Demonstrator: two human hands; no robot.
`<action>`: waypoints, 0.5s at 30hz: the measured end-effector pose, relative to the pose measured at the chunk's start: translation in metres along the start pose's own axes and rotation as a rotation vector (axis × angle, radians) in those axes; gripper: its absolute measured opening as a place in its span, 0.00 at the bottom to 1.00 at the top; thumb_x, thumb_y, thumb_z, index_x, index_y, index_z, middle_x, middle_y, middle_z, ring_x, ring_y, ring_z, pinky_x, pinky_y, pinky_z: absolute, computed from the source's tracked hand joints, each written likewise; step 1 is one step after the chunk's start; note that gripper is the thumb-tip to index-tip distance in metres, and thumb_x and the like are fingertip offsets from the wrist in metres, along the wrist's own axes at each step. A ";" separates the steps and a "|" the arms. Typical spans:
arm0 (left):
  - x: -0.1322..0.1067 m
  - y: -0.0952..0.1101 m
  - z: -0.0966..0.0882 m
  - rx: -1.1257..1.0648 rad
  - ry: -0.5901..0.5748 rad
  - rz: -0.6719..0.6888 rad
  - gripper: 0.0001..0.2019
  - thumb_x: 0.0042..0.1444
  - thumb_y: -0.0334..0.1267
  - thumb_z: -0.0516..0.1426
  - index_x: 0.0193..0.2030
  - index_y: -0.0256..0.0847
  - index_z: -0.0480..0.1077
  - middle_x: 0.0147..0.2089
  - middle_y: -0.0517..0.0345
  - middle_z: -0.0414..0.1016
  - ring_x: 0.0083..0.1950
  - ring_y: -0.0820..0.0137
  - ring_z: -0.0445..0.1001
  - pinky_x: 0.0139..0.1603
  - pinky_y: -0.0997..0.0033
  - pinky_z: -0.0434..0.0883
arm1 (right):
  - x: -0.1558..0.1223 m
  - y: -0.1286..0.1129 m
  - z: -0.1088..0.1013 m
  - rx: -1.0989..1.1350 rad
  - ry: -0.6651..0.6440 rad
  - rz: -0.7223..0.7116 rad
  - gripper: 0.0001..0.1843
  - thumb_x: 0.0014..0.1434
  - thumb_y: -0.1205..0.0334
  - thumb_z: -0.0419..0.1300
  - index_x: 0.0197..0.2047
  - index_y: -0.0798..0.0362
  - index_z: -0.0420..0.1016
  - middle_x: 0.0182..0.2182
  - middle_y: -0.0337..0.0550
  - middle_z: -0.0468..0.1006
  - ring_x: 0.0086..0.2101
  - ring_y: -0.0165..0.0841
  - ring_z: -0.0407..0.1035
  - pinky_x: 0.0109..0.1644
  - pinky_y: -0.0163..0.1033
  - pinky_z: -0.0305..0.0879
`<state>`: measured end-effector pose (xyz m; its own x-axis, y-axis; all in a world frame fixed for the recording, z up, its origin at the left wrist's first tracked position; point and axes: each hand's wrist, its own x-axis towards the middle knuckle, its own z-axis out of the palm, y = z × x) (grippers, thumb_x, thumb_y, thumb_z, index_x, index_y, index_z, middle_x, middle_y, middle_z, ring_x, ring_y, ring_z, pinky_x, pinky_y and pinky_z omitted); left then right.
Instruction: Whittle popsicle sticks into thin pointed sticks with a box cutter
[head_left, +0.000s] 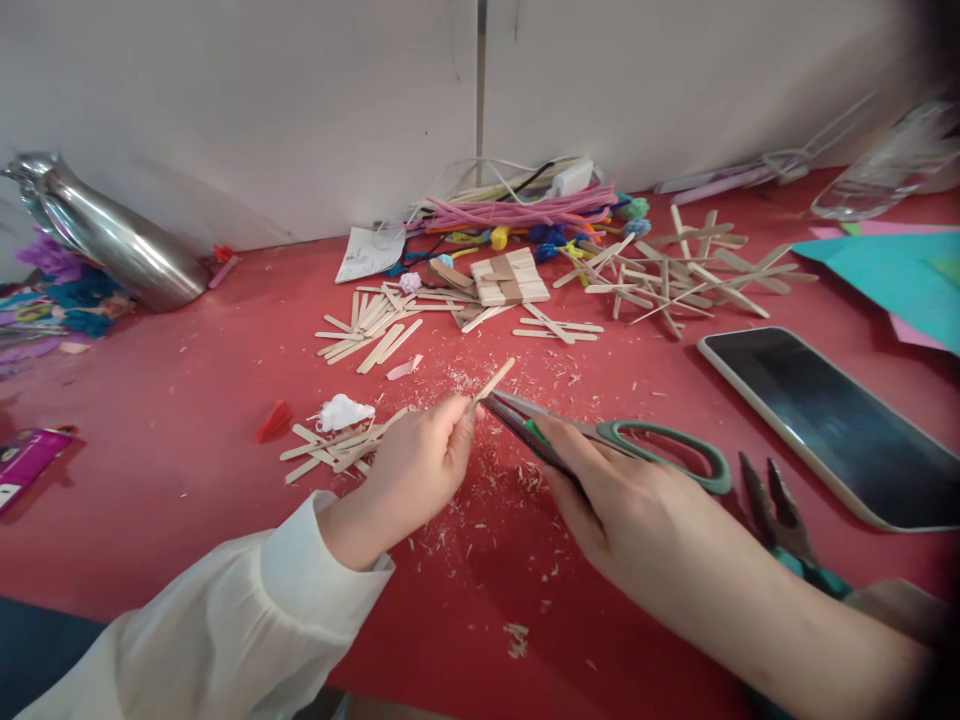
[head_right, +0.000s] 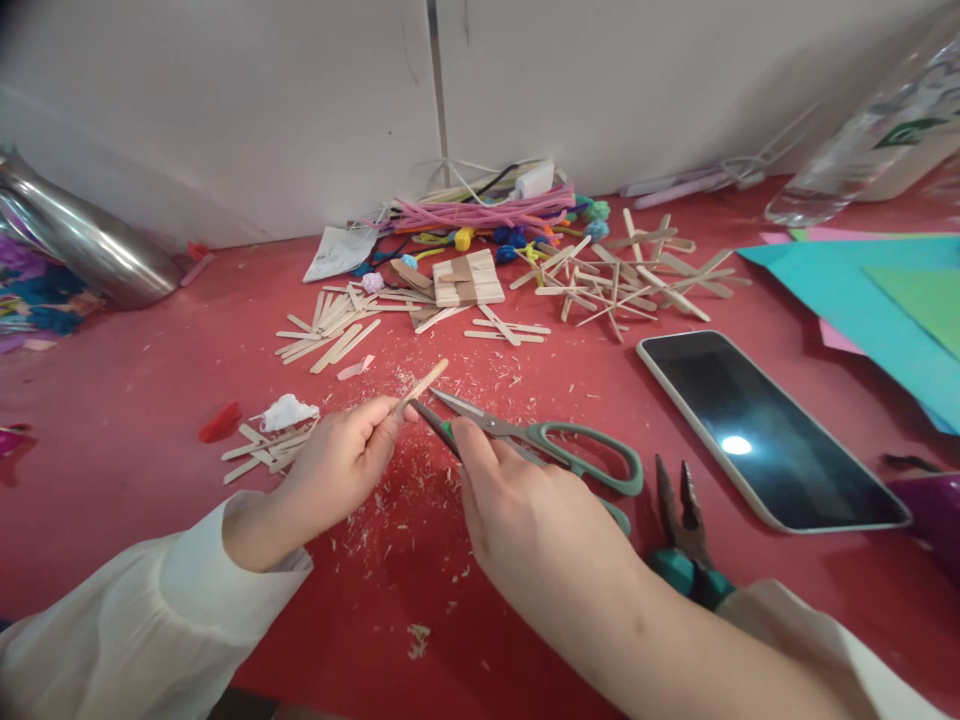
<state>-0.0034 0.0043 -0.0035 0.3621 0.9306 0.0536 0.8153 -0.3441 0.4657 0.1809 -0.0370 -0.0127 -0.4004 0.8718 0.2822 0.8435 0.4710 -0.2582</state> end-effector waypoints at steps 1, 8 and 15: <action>0.000 0.001 0.000 -0.005 -0.012 -0.008 0.13 0.63 0.39 0.43 0.35 0.38 0.66 0.21 0.63 0.62 0.22 0.74 0.62 0.24 0.73 0.51 | -0.002 -0.001 0.001 -0.102 0.028 -0.035 0.22 0.54 0.73 0.45 0.52 0.63 0.66 0.22 0.45 0.75 0.24 0.37 0.73 0.20 0.35 0.62; 0.000 0.003 -0.002 -0.084 -0.039 -0.029 0.14 0.62 0.39 0.45 0.29 0.38 0.64 0.18 0.66 0.55 0.19 0.77 0.55 0.21 0.74 0.48 | -0.005 -0.008 -0.008 -0.445 0.091 -0.102 0.28 0.42 0.77 0.51 0.50 0.63 0.71 0.22 0.44 0.75 0.11 0.32 0.64 0.10 0.35 0.52; -0.001 -0.002 0.000 -0.155 -0.003 -0.032 0.15 0.63 0.42 0.44 0.32 0.39 0.65 0.19 0.66 0.60 0.20 0.77 0.58 0.22 0.75 0.52 | 0.008 0.002 -0.011 0.291 -0.066 0.137 0.17 0.58 0.67 0.47 0.48 0.54 0.68 0.24 0.40 0.76 0.23 0.32 0.72 0.23 0.34 0.63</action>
<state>-0.0054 0.0042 -0.0040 0.3391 0.9401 0.0341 0.7467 -0.2910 0.5982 0.1835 -0.0309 -0.0006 -0.3203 0.9322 0.1685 0.7573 0.3588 -0.5456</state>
